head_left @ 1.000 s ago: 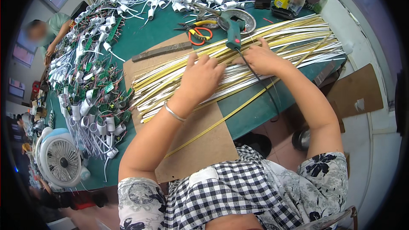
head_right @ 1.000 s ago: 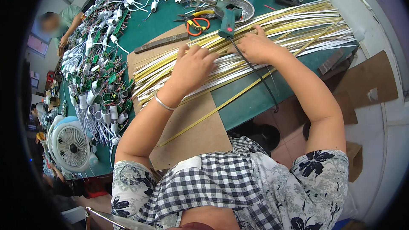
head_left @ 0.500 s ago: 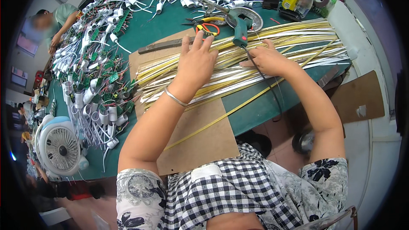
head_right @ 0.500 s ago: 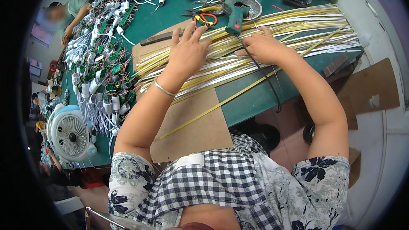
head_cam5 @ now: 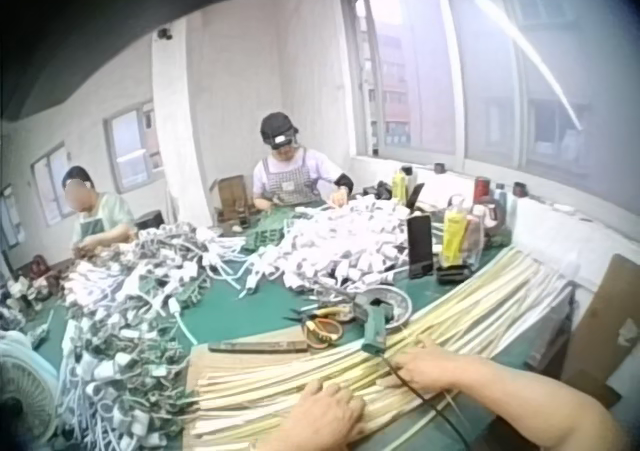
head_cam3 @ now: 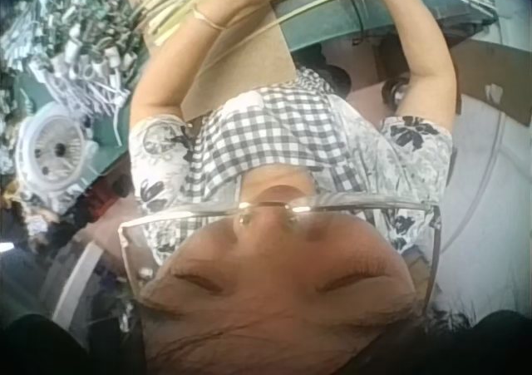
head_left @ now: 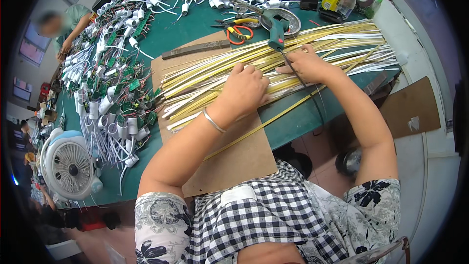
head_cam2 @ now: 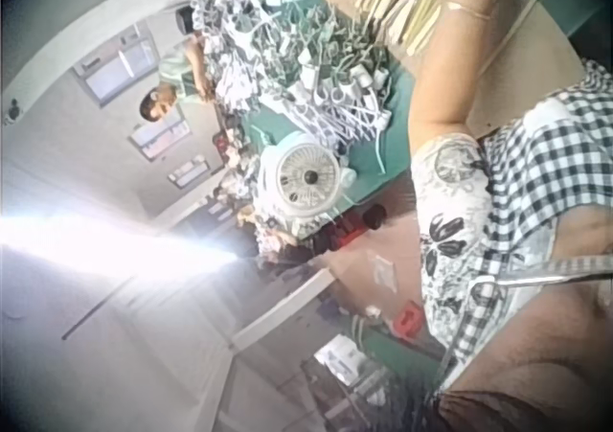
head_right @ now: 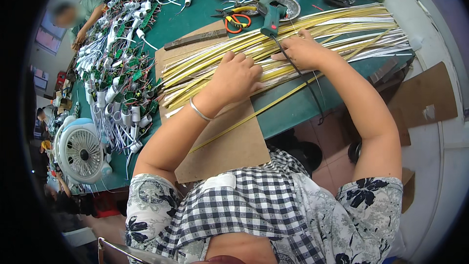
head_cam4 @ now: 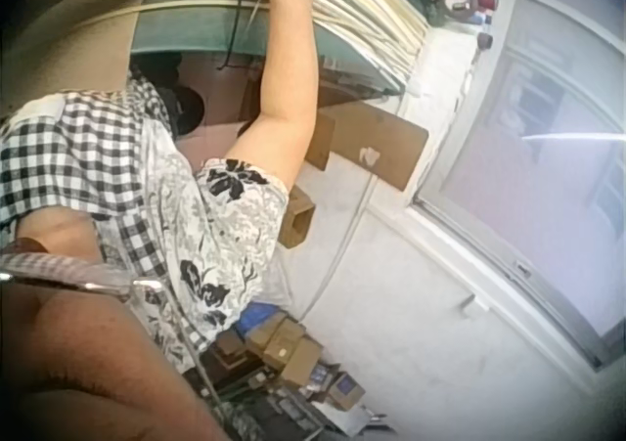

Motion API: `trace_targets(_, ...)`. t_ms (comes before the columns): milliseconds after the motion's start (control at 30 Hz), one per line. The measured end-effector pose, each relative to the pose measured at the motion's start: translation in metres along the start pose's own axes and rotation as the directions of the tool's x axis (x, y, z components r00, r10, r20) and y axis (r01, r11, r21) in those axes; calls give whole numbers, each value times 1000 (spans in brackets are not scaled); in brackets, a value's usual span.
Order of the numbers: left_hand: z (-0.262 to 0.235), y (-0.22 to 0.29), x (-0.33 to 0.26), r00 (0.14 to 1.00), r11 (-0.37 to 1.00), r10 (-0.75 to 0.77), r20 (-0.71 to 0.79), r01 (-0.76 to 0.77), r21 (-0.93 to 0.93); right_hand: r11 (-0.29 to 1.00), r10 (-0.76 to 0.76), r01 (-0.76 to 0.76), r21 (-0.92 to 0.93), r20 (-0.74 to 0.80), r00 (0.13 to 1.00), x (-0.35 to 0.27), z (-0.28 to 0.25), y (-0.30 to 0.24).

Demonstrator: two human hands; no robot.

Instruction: The person attaches socket components onto circuit boards by hand, sets them aside, and then aligns and organizes LED light strips on a board.

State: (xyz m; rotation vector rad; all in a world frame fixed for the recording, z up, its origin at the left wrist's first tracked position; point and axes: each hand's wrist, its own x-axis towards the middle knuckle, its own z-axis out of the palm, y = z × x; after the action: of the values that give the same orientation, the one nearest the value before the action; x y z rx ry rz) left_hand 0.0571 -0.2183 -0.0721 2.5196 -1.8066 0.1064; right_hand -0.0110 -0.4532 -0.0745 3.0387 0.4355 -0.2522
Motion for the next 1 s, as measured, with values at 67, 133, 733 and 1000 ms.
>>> trace_targets(67, 6, -5, 0, 998, 1000, 17, -52, -18, -22, 996, 64, -68, 53, 89, 994, 1, -10, -6)
trace_targets(133, 12, -9, 7, 995, 996, 29, -98, -37, -83, 995, 68, -75, 64, 96, 993, 0, -12, -7)
trace_targets(733, 16, 1, 13, 960, 963, -269, -81, 268, -26, 994, 92, -85, -71, 98, 991, 1, -3, -5)
trace_targets(1000, 26, -22, 1, 956, 964, -257, -138, 245, -103, 960, 196, -64, 271, -494, 847, -18, -40, -50)
